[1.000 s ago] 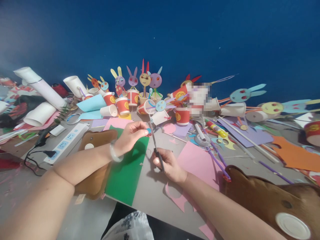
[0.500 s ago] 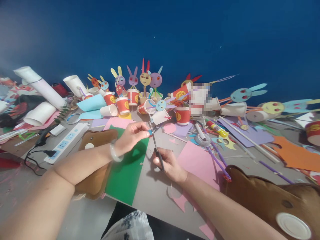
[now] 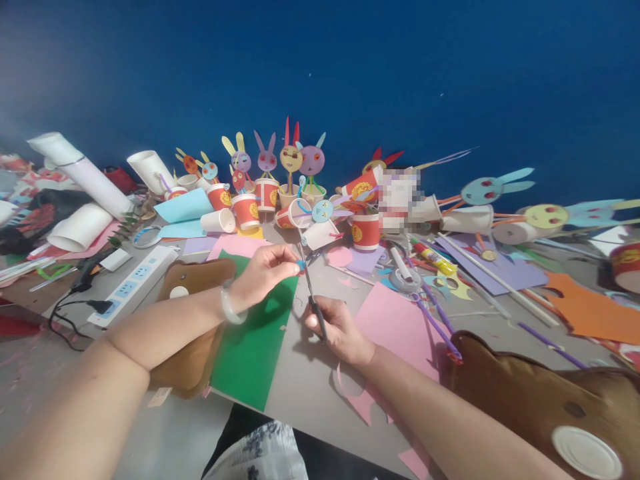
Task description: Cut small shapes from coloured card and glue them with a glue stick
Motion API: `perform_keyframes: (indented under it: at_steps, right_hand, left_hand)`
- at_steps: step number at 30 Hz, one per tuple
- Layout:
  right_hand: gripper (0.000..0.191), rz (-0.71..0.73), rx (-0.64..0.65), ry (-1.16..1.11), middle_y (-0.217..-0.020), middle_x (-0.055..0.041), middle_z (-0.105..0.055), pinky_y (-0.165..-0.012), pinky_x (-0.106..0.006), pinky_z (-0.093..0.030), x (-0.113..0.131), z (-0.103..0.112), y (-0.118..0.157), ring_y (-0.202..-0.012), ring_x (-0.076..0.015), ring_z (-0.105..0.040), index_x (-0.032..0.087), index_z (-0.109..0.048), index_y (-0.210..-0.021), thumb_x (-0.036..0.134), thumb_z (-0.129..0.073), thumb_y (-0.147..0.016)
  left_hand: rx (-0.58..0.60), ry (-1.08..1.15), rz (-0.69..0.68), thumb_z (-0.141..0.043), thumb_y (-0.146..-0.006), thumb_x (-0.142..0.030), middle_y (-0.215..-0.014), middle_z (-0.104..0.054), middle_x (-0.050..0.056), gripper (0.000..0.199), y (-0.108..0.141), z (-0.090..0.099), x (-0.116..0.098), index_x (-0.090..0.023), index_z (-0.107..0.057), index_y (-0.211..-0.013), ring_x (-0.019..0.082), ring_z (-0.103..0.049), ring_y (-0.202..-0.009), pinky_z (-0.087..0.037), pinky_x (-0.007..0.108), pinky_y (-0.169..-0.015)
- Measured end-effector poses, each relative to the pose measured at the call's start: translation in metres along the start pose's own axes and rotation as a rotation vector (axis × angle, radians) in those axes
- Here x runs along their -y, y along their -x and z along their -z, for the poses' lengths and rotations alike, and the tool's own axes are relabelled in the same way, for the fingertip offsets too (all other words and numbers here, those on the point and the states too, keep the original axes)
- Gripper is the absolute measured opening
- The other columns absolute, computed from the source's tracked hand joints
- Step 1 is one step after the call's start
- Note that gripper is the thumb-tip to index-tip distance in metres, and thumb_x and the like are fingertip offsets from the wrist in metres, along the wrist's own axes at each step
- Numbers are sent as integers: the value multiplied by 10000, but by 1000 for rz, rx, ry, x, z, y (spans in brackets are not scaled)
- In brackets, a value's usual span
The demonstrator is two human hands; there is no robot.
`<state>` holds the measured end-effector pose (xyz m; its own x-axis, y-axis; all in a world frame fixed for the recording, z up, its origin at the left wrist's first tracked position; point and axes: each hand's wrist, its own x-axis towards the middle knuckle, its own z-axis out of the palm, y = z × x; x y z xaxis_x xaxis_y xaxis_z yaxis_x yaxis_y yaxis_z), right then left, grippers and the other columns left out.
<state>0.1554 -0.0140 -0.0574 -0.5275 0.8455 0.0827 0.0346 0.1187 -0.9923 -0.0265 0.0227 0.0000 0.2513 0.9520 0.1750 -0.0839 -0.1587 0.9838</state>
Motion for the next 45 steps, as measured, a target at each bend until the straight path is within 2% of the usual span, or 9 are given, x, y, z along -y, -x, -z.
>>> perform_keyframes:
  at_steps: [14,31,45]
  right_hand:
    - [554,-7,2,5,-563,33,-409,-490,-259,-264,-2,0,1,-531,-92,-320,174,-484,-637,704,-580,-767]
    - [540,-17,-11,-7,-564,32,-413,-491,-258,-266,-1,-1,1,-527,-94,-323,173,-495,-645,691,-594,-764]
    - [563,-4,5,-17,-575,31,-410,-487,-251,-265,-2,1,0,-530,-92,-319,175,-478,-642,718,-587,-748]
  left_hand:
    - [-10,4,13,-628,-691,-197,-631,-559,-17,104,1,0,-1,-138,-560,-640,87,-515,-632,-414,221,-609]
    - [-15,22,40,-625,-705,-197,-672,-595,3,89,1,0,-1,-134,-574,-668,102,-557,-673,-439,234,-642]
    - [2,-21,4,-630,-703,-203,-636,-568,-13,105,0,0,-1,-143,-566,-644,92,-530,-640,-433,223,-621]
